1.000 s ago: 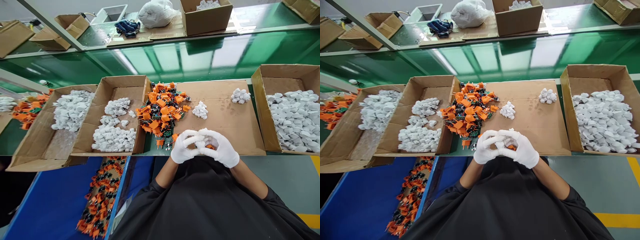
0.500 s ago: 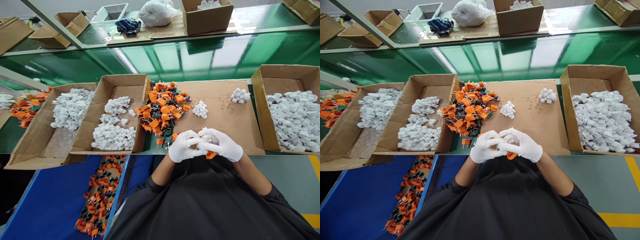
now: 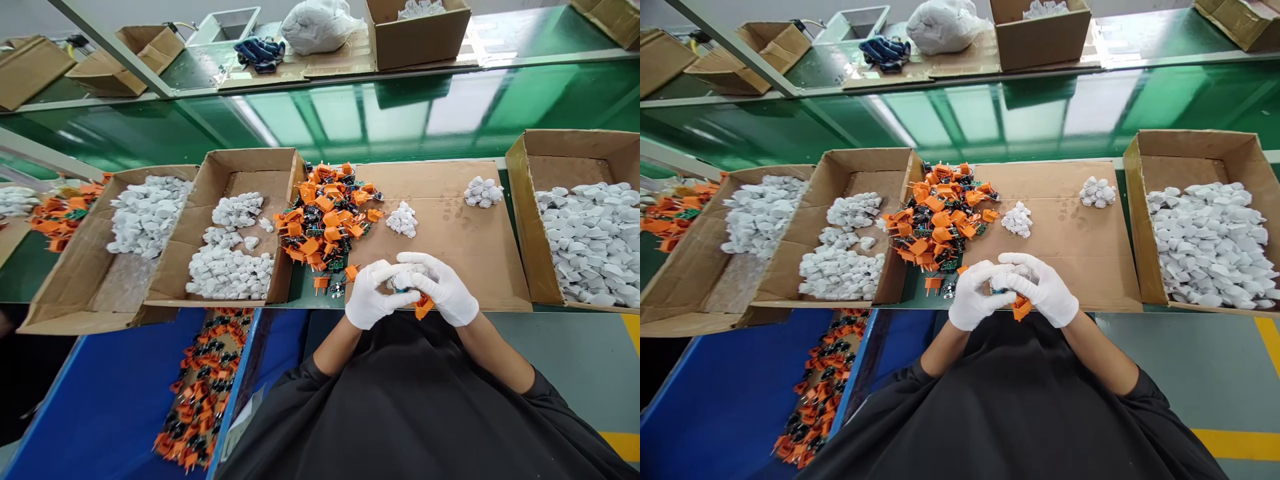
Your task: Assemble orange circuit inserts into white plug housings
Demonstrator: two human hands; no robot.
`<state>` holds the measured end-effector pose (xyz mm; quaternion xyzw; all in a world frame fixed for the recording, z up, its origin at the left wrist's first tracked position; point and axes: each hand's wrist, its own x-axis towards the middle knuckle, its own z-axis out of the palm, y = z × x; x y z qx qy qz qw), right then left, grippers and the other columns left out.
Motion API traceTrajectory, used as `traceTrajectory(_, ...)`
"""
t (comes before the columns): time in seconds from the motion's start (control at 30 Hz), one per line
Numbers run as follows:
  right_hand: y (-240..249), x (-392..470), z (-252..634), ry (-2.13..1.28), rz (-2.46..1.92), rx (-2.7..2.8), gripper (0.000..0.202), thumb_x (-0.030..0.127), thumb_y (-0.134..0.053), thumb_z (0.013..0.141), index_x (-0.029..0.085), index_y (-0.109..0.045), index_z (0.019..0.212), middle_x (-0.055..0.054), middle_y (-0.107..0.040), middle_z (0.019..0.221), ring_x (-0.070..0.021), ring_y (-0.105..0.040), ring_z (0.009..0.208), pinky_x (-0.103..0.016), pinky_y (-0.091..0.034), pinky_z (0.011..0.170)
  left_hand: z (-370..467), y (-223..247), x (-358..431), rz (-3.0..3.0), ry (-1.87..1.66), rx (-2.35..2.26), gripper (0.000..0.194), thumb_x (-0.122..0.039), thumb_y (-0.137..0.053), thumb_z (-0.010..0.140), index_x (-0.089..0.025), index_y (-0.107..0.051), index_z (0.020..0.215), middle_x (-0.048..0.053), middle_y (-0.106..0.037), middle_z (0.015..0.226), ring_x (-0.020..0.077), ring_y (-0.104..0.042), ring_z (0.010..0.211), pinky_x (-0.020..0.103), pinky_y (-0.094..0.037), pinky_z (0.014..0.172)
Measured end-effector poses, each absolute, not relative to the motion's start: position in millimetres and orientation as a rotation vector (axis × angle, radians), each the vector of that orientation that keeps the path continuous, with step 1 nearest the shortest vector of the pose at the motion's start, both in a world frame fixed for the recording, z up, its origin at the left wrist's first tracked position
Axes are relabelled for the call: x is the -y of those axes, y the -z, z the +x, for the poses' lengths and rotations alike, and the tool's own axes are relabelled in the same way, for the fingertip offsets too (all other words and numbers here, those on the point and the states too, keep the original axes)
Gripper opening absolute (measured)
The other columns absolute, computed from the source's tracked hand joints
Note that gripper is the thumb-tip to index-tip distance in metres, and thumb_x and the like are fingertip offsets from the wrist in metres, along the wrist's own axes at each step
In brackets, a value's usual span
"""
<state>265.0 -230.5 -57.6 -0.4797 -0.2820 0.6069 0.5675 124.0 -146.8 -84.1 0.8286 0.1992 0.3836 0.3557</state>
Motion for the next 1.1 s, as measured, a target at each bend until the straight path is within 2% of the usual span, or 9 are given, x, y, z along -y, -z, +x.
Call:
traceTrajectory(0.17,58,231,270,-1.448,-1.136,0.741,0.052,0.049,-0.078,0.074,0.020,-0.062,0.115,-0.006,-0.075,0.096,-0.0197,-0.071,0.090,-0.031,-0.058,0.079,122,82,150,2.173,-1.055,-0.531,0.034,-0.054,-0.068,0.082,-0.022,-0.072,0.094,-0.003,-0.051,0.063,0.0115,-0.048,0.057,0.026,-0.040,0.055)
traceTrajectory(0.27,58,232,275,-1.505,-1.079,0.840,0.058,0.050,-0.079,0.073,0.018,-0.061,0.117,-0.005,-0.072,0.094,-0.0175,-0.069,0.086,-0.029,-0.057,0.077,119,78,147,2.237,-1.021,-0.423,0.029,-0.049,-0.069,0.081,-0.022,-0.070,0.091,-0.002,-0.055,0.067,0.0121,-0.050,0.060,0.026,-0.041,0.057)
traceTrajectory(0.47,53,235,277,-1.588,-1.102,0.936,0.050,0.033,-0.078,0.077,0.018,-0.056,0.119,0.001,-0.065,0.077,-0.0117,-0.063,0.069,-0.025,-0.055,0.066,115,70,138,2.413,-0.966,-0.239,0.020,-0.040,-0.063,0.084,-0.021,-0.066,0.078,-0.004,-0.048,0.057,0.0108,-0.044,0.053,0.025,-0.034,0.053)
traceTrajectory(0.57,53,237,279,-1.538,-1.149,1.013,0.044,0.027,-0.075,0.078,0.018,-0.057,0.117,0.002,-0.064,0.075,-0.0104,-0.061,0.066,-0.023,-0.053,0.063,115,69,136,2.494,-0.911,-0.212,0.018,-0.040,-0.063,0.083,-0.023,-0.066,0.076,-0.005,-0.046,0.055,0.0107,-0.043,0.052,0.025,-0.032,0.052)
traceTrajectory(0.7,56,237,281,-1.563,-1.103,1.068,0.050,0.023,-0.076,0.074,0.019,-0.055,0.119,0.001,-0.066,0.080,-0.0116,-0.062,0.069,-0.025,-0.054,0.065,113,68,135,2.513,-0.816,-0.213,0.019,-0.038,-0.061,0.083,-0.024,-0.065,0.071,-0.004,-0.048,0.056,0.0107,-0.044,0.054,0.026,-0.032,0.053)
traceTrajectory(0.9,56,238,275,-1.405,-1.288,1.148,0.044,0.016,-0.069,0.075,0.020,-0.055,0.116,0.006,-0.057,0.069,-0.0085,-0.054,0.058,-0.022,-0.050,0.058,113,71,135,2.605,-0.851,-0.255,0.020,-0.039,-0.060,0.085,-0.024,-0.066,0.074,-0.004,-0.047,0.055,0.0110,-0.042,0.051,0.027,-0.029,0.051)
traceTrajectory(1.0,56,238,277,-1.365,-1.329,1.193,0.045,0.016,-0.068,0.076,0.020,-0.055,0.118,0.004,-0.059,0.074,-0.0089,-0.057,0.062,-0.023,-0.051,0.062,113,70,134,2.629,-0.836,-0.240,0.020,-0.040,-0.058,0.087,-0.024,-0.068,0.080,-0.004,-0.049,0.056,0.0113,-0.043,0.052,0.026,-0.031,0.052)
traceTrajectory(1.1,56,237,280,-1.486,-1.169,1.189,0.047,0.021,-0.069,0.078,0.020,-0.052,0.122,-0.001,-0.065,0.087,-0.0121,-0.063,0.073,-0.027,-0.055,0.069,113,70,133,2.621,-0.832,-0.213,0.020,-0.039,-0.058,0.087,-0.024,-0.067,0.076,-0.003,-0.050,0.056,0.0115,-0.044,0.052,0.026,-0.032,0.053)
